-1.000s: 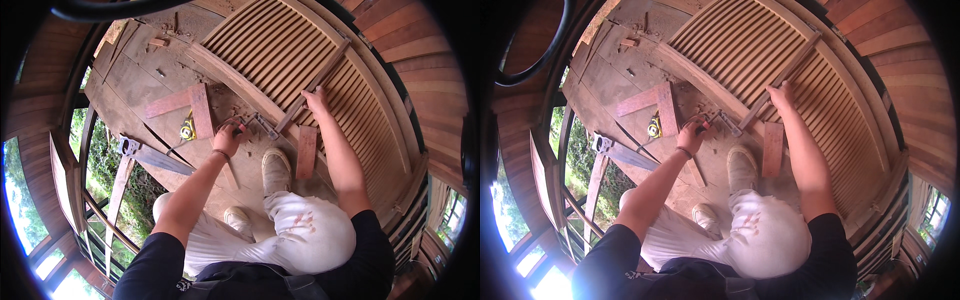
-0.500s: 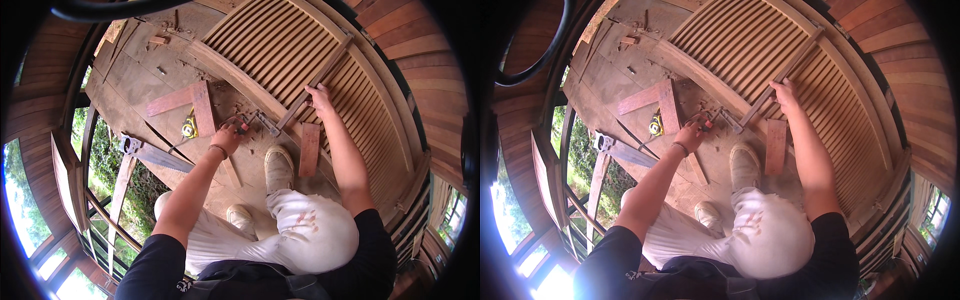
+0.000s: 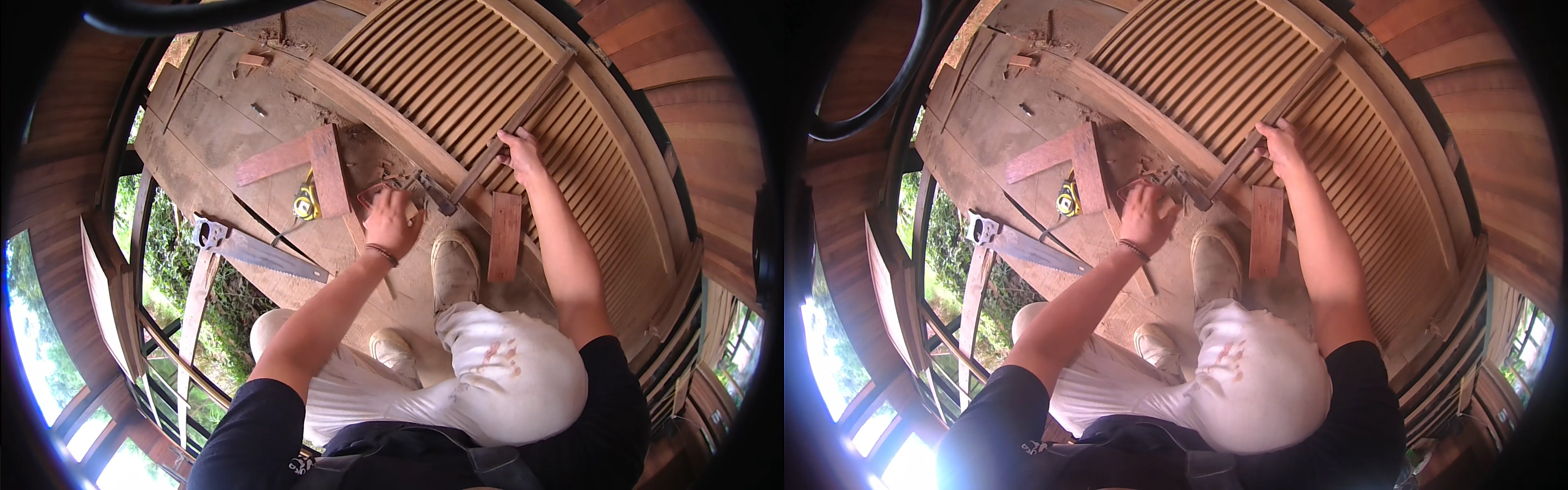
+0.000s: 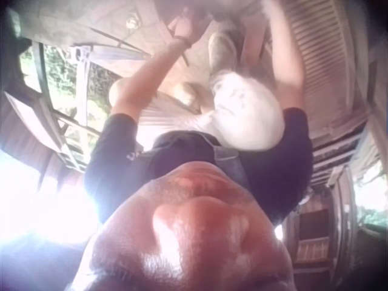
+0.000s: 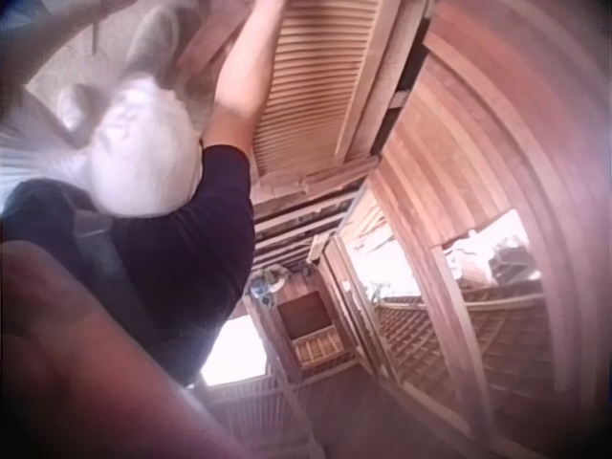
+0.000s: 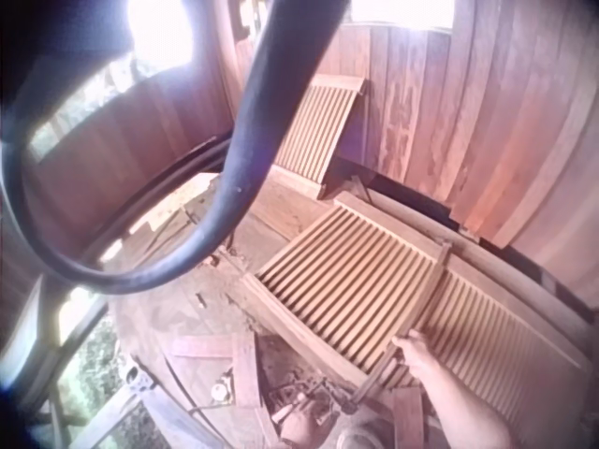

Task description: The person assembles a curved wooden slatted structure by positioning slats, aligning them with a frame, and securing them using a hammer and nails. They repeatedly adjust slat positions and tap them into place.

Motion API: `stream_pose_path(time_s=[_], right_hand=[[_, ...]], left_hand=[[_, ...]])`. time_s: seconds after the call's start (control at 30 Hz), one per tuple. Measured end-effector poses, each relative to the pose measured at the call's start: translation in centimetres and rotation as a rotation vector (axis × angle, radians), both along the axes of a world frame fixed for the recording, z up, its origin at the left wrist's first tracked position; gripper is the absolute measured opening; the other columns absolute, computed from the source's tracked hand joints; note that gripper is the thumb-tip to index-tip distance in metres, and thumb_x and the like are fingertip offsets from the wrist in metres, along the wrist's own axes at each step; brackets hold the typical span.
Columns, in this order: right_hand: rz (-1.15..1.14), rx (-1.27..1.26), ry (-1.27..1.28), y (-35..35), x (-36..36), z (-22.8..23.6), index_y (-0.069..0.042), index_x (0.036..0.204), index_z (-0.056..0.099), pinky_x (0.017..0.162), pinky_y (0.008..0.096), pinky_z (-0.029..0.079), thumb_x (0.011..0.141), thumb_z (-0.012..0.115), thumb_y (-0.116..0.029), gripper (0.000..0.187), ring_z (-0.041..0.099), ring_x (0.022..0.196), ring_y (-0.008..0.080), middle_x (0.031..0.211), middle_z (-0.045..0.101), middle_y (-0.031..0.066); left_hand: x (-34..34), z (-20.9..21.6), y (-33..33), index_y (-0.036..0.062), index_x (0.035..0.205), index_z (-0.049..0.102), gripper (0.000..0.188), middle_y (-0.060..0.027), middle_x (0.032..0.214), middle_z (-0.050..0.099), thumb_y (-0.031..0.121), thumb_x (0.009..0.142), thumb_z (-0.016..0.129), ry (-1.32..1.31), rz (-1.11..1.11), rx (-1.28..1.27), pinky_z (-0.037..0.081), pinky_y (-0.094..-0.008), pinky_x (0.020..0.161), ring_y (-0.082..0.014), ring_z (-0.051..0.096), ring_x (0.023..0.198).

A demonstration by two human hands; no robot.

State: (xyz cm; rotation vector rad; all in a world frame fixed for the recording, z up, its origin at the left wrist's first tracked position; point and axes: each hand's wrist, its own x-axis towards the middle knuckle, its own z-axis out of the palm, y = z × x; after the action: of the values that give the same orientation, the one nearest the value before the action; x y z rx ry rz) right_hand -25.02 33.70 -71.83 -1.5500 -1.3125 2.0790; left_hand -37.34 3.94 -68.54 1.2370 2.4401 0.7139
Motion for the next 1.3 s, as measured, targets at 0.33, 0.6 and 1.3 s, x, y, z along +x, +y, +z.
stream_pose_path(time_s=[0.33, 0.6, 1.3], right_hand=[[0.048, -0.008, 0.014, 0.4, -0.2, 0.3, -0.011, 0.112, 0.062, 0.061, 0.0270, 0.052, 0.096, 0.064, -0.016, 0.016, 0.070, 0.087, 0.0139, 0.102, 0.068, 0.0017], [0.067, -0.009, 0.017, 0.4, 0.1, 0.0, -0.011, 0.113, 0.061, 0.062, 0.0269, 0.052, 0.098, 0.064, -0.019, 0.017, 0.070, 0.086, 0.0142, 0.101, 0.068, 0.0014], [0.021, 0.019, -0.087, 0.2, 0.3, -0.2, -0.009, 0.111, 0.063, 0.059, 0.0268, 0.055, 0.096, 0.067, -0.021, 0.019, 0.061, 0.072, 0.0101, 0.094, 0.065, 0.0004]], left_hand=[[5.3, -2.6, 4.2, -0.0016, 0.107, 0.060, 0.016, -0.0123, 0.103, 0.066, 0.012, 0.099, 0.063, -1.843, 0.877, 0.337, 0.061, -0.0344, 0.081, -0.0255, 0.069, 0.094], [7.3, -2.9, 5.3, -0.0042, 0.108, 0.059, 0.018, -0.0141, 0.101, 0.066, 0.010, 0.098, 0.064, -1.775, 0.999, 0.475, 0.062, -0.0354, 0.080, -0.0279, 0.070, 0.092], [2.5, -1.2, 5.0, -0.0040, 0.108, 0.065, 0.034, -0.0128, 0.097, 0.070, 0.029, 0.098, 0.064, -1.282, 0.498, -0.276, 0.060, -0.0372, 0.075, -0.0226, 0.071, 0.086]])
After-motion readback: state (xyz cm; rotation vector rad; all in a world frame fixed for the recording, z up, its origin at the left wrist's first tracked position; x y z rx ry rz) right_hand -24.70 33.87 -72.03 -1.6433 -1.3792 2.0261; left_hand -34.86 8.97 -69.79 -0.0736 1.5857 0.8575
